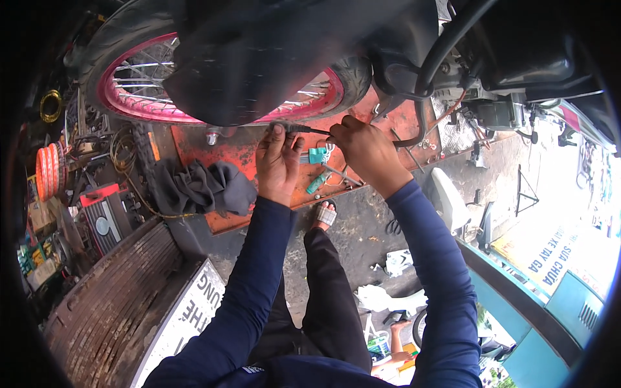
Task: The recorder is repairing a motorcycle, specifically removing the carburetor and adjusting cables.
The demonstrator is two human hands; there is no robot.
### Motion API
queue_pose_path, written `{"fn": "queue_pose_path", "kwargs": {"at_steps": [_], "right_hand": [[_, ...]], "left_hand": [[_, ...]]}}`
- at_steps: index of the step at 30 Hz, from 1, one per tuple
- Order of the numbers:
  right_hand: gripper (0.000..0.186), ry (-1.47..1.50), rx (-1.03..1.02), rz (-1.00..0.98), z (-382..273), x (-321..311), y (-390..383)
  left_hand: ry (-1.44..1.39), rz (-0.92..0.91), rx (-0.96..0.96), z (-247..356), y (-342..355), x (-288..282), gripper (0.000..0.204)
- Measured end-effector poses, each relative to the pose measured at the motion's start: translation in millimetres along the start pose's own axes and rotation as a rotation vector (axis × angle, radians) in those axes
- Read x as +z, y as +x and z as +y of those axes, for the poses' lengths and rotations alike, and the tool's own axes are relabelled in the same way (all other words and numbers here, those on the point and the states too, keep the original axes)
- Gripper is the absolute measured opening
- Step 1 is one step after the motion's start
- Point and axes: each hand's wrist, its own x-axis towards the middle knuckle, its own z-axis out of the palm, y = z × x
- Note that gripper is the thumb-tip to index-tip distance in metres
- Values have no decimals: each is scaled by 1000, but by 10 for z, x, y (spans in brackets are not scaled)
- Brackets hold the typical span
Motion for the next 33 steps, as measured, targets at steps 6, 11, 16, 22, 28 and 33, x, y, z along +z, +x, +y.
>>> {"fn": "queue_pose_path", "kwargs": {"at_steps": [6,11,16,22,28,33], "right_hand": [[22,301,-311,48,-207,-20,-75],[30,361,-254,24,-616,-6,-188],[36,383,-253,156,-908,125,-177],[35,351,-302,179,-1060,180,-139],[32,378,-337,158,-1255,215,-58],[32,375,-317,118,-1241,259,-40]], "left_hand": [[547,-69,352,429,-616,130,24],[572,-204,376,762,-949,233,20],[673,-171,389,953,-1089,198,20],[642,-137,398,1045,-1182,68,23],[639,-114,427,1010,-1229,68,18],[687,-52,425,1022,-1275,32,15]]}}
